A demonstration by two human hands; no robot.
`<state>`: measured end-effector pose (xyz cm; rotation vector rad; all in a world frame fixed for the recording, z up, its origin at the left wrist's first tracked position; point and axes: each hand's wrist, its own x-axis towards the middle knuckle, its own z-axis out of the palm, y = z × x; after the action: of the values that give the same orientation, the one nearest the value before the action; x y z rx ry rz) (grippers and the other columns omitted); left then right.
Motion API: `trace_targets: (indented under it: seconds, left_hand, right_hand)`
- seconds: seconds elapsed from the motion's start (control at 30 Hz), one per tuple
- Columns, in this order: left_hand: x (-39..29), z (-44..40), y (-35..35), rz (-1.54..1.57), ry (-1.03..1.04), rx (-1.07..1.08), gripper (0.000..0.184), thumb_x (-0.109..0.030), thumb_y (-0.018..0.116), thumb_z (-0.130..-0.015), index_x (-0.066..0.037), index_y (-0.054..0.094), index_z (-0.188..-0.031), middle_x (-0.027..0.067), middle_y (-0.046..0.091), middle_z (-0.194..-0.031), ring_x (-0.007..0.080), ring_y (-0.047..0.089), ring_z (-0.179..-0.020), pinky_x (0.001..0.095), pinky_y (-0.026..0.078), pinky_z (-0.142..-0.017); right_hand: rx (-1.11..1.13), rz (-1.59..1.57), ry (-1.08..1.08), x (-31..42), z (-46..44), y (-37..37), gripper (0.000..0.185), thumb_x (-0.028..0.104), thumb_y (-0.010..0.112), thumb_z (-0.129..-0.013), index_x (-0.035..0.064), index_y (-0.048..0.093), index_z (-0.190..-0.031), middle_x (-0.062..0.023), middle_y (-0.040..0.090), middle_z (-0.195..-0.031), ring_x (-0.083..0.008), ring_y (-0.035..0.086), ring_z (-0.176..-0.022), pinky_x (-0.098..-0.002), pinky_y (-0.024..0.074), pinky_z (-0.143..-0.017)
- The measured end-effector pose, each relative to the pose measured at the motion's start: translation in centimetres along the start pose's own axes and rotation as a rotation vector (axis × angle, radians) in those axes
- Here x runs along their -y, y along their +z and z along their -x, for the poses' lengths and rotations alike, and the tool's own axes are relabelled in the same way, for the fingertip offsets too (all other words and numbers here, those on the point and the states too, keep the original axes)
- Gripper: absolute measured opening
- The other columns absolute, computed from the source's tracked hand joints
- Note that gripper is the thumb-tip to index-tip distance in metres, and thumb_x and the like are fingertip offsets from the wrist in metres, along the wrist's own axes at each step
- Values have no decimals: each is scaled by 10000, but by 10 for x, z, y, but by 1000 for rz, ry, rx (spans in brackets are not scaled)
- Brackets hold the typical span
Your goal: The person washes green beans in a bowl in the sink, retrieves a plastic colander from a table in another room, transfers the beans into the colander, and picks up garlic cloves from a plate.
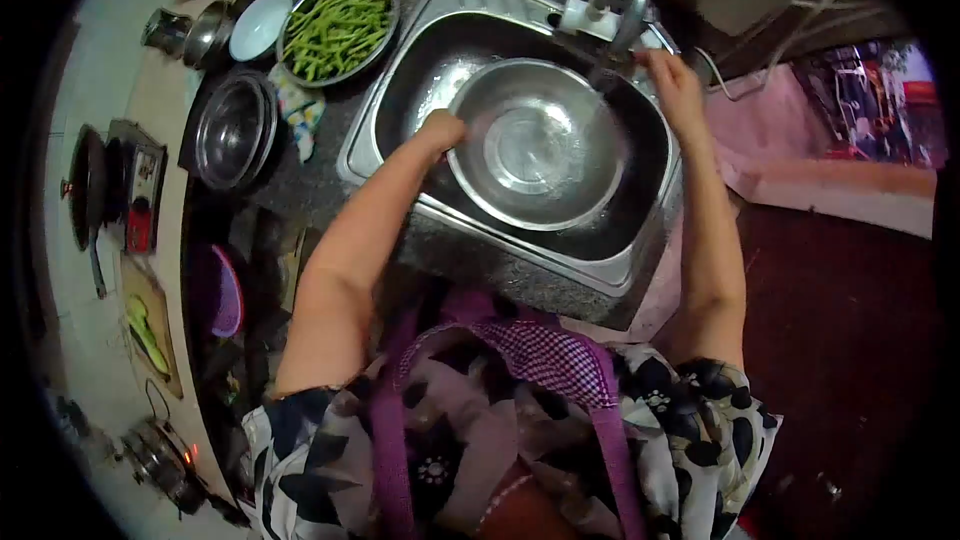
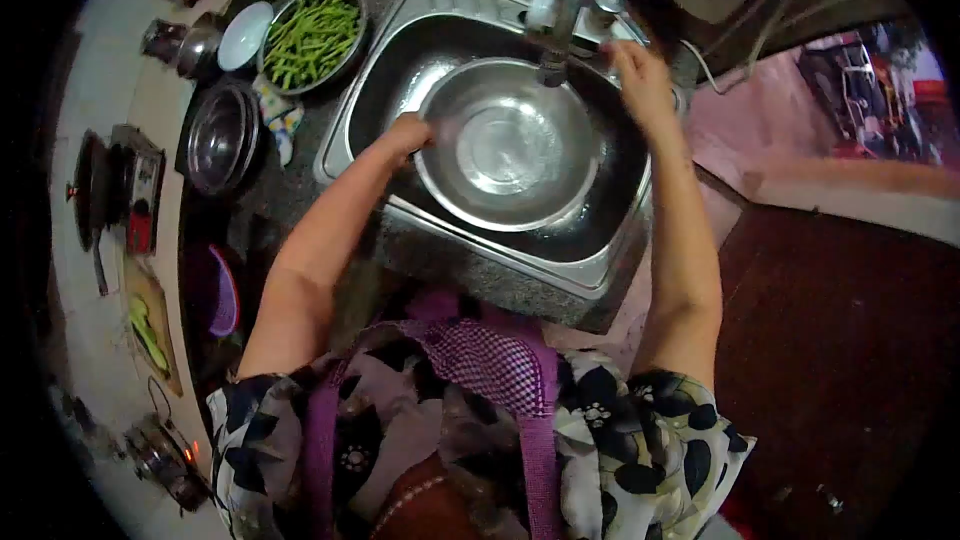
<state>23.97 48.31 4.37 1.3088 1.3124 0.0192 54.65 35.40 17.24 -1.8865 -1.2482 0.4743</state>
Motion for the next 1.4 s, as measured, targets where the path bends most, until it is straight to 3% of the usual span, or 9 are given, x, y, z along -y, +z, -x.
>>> trace_targets:
  seconds: [0.2,0.33,0.5,0.67,0.77,0.93,1.1,1.2,1.4]
  left_hand:
    - [1,6,-29,91,-80,287,253,-97,579,-590,28,600,-810,124,579,-715,236,565,-601,352,437,-515]
    - [-3,7,-19,82,-415,537,261,-135,598,-622,8,606,-840,123,597,-767,240,573,-692,346,474,-669]
    - [-3,36,63,301,-387,677,207,-172,577,-662,-38,605,-817,80,591,-677,212,558,-530,323,465,-482]
    - [35,-3,31,393,-445,539,209,-101,545,-661,2,594,-835,77,582,-675,226,571,-565,330,470,-514]
    - [9,-6,9,184,-168,338,365,-46,561,-644,3,533,-1005,123,570,-859,212,526,-638,335,435,-564]
    - [7,33,11,298,-131,-11,662,-108,619,-664,-48,325,-1254,140,541,-844,217,498,-620,382,414,-510]
    - [56,64,18,-35,397,-307,650,-138,643,-683,-35,340,-1248,183,495,-1091,293,513,-962,338,415,-824]
    - [61,138,-18,19,472,-221,529,-126,630,-702,-25,435,-1183,126,467,-1135,220,459,-1063,303,396,-864]
    - [210,274,-79,377,513,-356,343,-33,543,-798,-56,482,-1134,56,535,-1032,132,534,-900,269,454,-738]
  right_hand:
    - [148,188,-86,-40,78,20,359,292,490,-874,65,503,-1152,-138,496,-1183,-256,443,-1138,-334,362,-918]
    - [215,-297,-6,6,90,14,430,293,482,-865,96,424,-1242,-150,268,-1368,-266,218,-1293,-373,220,-1019]
    - [-46,-87,5,33,60,2,413,270,414,-881,72,379,-1242,-172,311,-1323,-280,286,-1249,-334,213,-1018]
    - [95,-703,382,26,50,4,496,269,442,-858,51,332,-1289,-103,342,-1315,-225,306,-1225,-300,225,-1004]
    - [108,-718,570,-35,78,34,546,161,454,-821,66,290,-1333,-85,301,-1358,-207,256,-1260,-297,191,-1025]
    - [-75,-338,432,-116,122,104,698,-44,430,-671,84,259,-1335,-154,329,-1325,-258,338,-1217,-312,284,-992]
    - [4,-222,303,-160,165,109,732,-13,534,-733,49,161,-1361,-162,314,-1335,-239,306,-1237,-313,250,-1010]
    - [-168,274,291,-122,173,96,606,67,591,-725,33,339,-1275,-189,358,-1282,-333,347,-1189,-372,273,-995]
    - [-255,88,-222,26,208,132,374,48,499,-798,1,444,-1164,-160,398,-1237,-300,364,-1168,-374,286,-968]
